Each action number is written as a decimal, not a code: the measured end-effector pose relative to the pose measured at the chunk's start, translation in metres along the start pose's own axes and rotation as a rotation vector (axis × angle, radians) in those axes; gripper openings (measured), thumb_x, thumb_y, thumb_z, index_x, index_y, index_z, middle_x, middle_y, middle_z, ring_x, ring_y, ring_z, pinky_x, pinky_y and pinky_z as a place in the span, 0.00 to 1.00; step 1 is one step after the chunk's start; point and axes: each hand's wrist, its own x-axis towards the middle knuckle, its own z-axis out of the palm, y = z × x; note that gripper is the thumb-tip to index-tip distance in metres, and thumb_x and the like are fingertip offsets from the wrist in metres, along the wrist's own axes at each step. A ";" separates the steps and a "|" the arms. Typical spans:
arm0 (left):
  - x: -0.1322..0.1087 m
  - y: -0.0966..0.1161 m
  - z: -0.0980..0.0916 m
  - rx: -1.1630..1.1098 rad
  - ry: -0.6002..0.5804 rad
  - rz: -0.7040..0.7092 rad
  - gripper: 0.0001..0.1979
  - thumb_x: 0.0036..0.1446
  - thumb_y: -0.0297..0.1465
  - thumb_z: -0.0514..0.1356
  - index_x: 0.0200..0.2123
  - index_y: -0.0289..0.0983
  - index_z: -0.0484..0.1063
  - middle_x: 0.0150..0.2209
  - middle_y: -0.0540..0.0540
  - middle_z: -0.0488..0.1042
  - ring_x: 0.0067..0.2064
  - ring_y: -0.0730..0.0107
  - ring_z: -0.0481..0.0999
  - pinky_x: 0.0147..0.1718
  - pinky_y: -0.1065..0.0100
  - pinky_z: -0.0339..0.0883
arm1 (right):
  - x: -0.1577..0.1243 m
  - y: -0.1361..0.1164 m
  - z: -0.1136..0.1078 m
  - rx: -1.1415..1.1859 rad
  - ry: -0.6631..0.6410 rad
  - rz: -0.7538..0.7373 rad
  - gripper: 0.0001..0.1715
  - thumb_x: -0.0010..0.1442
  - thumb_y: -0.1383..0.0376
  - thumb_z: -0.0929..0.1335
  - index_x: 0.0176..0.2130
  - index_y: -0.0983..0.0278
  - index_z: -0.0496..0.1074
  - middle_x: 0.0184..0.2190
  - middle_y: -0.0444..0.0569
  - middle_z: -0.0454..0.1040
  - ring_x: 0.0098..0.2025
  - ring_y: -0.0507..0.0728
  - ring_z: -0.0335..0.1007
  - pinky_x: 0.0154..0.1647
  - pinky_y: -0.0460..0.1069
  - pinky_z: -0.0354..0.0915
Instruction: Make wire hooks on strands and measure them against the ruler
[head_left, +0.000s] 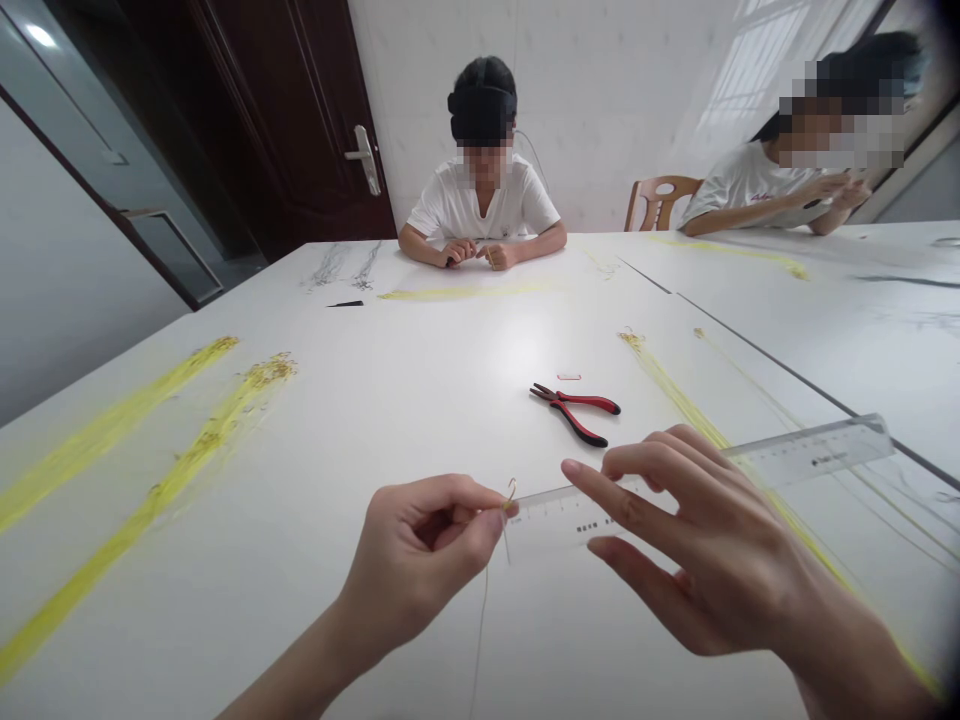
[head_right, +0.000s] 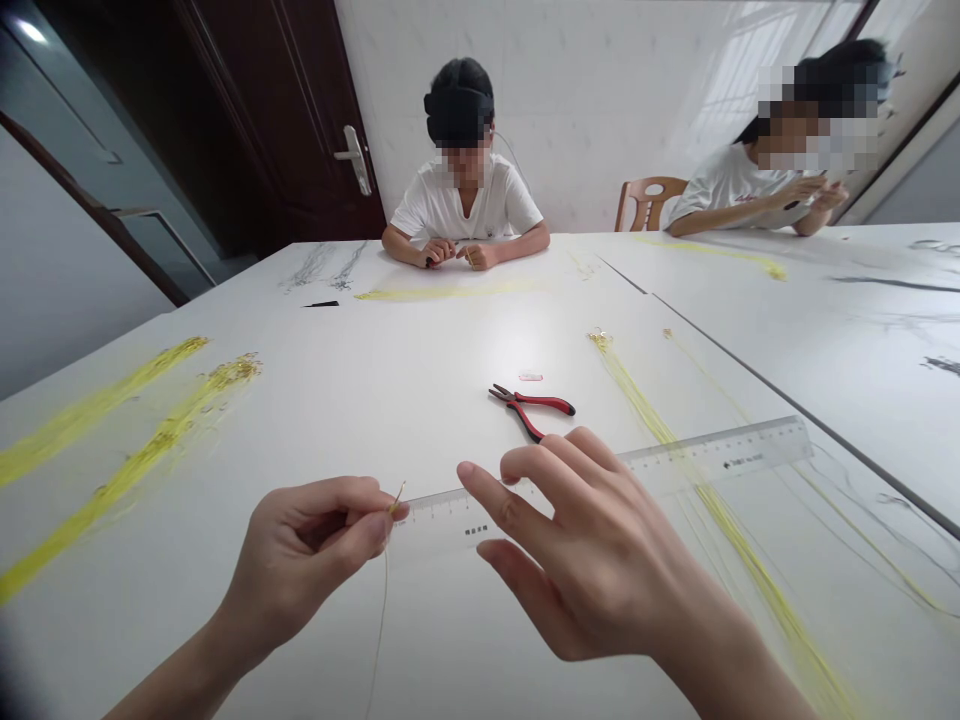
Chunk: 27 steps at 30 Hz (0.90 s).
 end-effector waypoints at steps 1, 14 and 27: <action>0.000 0.000 0.000 0.002 0.000 0.001 0.07 0.46 0.25 0.60 0.20 0.38 0.75 0.15 0.57 0.51 0.19 0.81 0.50 0.18 0.74 0.49 | 0.000 0.000 0.000 0.000 0.001 0.000 0.23 0.56 0.69 0.66 0.52 0.71 0.66 0.35 0.52 0.65 0.34 0.53 0.59 0.32 0.53 0.60; 0.000 0.001 0.000 0.000 0.002 -0.015 0.07 0.46 0.25 0.60 0.20 0.37 0.75 0.15 0.56 0.51 0.19 0.80 0.49 0.18 0.73 0.48 | 0.000 0.000 0.002 -0.007 -0.003 0.004 0.24 0.56 0.68 0.65 0.52 0.70 0.66 0.36 0.52 0.65 0.33 0.54 0.60 0.33 0.53 0.61; 0.000 0.000 -0.001 0.026 -0.006 -0.018 0.06 0.46 0.26 0.60 0.20 0.38 0.75 0.15 0.56 0.51 0.19 0.80 0.50 0.17 0.73 0.48 | -0.001 -0.001 0.001 0.002 0.002 -0.003 0.24 0.56 0.69 0.66 0.52 0.71 0.65 0.36 0.52 0.64 0.33 0.53 0.59 0.32 0.52 0.60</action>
